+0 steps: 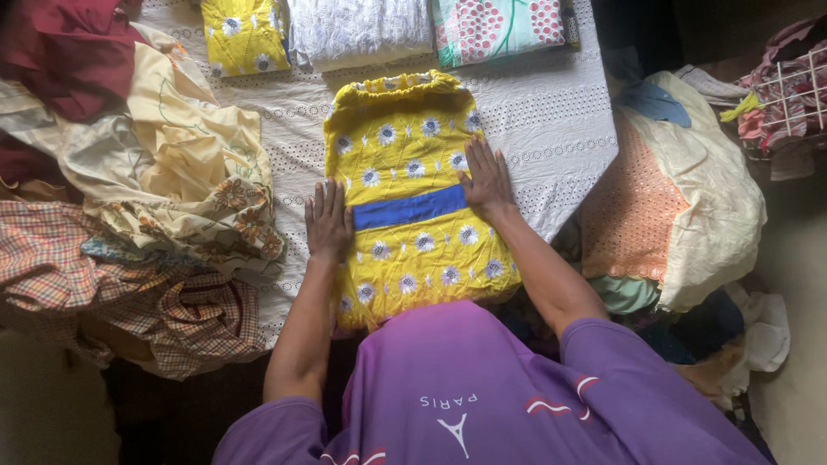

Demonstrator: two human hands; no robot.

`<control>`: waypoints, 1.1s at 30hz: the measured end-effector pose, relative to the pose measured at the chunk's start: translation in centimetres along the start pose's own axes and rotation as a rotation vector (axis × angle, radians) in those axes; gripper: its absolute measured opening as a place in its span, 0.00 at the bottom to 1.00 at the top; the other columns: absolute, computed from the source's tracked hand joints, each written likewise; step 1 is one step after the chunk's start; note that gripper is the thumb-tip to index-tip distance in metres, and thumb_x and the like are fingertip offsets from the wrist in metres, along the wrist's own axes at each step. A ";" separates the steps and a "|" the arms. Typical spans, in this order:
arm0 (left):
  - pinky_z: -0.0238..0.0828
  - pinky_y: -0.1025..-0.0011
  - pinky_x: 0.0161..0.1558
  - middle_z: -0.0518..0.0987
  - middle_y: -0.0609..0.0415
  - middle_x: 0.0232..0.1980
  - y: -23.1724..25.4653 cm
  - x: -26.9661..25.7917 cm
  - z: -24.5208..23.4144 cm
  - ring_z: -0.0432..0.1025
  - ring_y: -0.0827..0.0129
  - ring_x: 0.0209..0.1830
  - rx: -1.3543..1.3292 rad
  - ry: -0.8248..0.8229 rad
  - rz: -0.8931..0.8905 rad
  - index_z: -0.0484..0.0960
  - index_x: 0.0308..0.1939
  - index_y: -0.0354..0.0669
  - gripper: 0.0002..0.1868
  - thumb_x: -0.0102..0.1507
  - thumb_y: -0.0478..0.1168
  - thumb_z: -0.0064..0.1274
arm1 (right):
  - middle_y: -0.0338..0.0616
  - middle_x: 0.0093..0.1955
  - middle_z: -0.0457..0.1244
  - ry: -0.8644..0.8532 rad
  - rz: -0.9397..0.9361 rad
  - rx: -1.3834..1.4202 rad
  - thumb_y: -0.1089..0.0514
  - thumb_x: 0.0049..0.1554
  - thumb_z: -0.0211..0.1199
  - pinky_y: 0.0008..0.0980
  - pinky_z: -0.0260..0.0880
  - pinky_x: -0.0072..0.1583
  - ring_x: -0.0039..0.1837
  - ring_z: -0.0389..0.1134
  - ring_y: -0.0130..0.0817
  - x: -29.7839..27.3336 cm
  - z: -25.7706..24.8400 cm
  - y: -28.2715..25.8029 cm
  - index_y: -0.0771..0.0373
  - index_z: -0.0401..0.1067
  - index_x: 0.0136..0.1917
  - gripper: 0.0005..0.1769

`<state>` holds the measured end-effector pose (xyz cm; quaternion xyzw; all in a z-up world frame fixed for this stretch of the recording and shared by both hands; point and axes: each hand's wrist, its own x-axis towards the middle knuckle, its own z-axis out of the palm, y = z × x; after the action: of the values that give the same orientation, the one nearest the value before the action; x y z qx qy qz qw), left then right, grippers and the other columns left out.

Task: The person folds a yellow patterned garment and a cream-colored piece of fabric by hand on a table, adding them to a stack of folded items.

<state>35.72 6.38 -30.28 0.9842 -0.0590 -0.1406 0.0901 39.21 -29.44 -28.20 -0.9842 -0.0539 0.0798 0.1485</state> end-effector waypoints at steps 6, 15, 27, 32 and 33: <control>0.20 0.53 0.79 0.37 0.48 0.86 4.4 -2.0 2.8 0.28 0.56 0.85 -0.057 0.118 0.089 0.44 0.81 0.38 0.35 0.74 0.49 0.31 | 0.52 0.88 0.36 0.160 -0.127 0.069 0.51 0.69 0.47 0.54 0.27 0.83 0.88 0.33 0.43 -3.3 3.5 -3.2 0.67 0.41 0.85 0.38; 0.24 0.57 0.82 0.40 0.54 0.86 8.9 -6.0 4.2 0.32 0.64 0.86 -0.046 0.023 0.286 0.45 0.82 0.44 0.34 0.74 0.50 0.32 | 0.51 0.85 0.45 0.039 -0.268 0.120 0.54 0.70 0.40 0.50 0.38 0.82 0.85 0.42 0.45 -9.1 4.7 -8.1 0.63 0.51 0.81 0.29; 0.23 0.58 0.81 0.33 0.50 0.86 0.6 -9.3 5.5 0.27 0.59 0.86 -0.092 0.056 -0.004 0.39 0.82 0.42 0.35 0.75 0.55 0.24 | 0.53 0.86 0.36 0.147 0.088 -0.115 0.44 0.69 0.36 0.50 0.31 0.81 0.86 0.35 0.47 -11.4 4.8 1.1 0.65 0.41 0.83 0.37; 0.21 0.51 0.80 0.32 0.51 0.87 2.6 -14.6 6.7 0.26 0.58 0.85 -0.108 0.029 0.110 0.38 0.82 0.44 0.36 0.74 0.55 0.22 | 0.48 0.86 0.40 0.057 -0.156 -0.051 0.43 0.71 0.36 0.52 0.32 0.82 0.86 0.39 0.43 -15.9 8.2 -5.6 0.64 0.44 0.83 0.34; 0.20 0.50 0.79 0.32 0.52 0.86 3.2 -16.1 6.3 0.26 0.59 0.85 -0.057 -0.046 0.139 0.38 0.82 0.45 0.36 0.73 0.55 0.23 | 0.47 0.86 0.41 0.040 -0.201 0.002 0.42 0.70 0.37 0.52 0.33 0.81 0.86 0.39 0.44 -17.4 8.8 -7.2 0.62 0.46 0.82 0.34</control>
<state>18.21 4.48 -31.34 0.9713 -0.1252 -0.1581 0.1265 20.05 -22.30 -31.92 -0.9751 -0.1492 0.0447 0.1576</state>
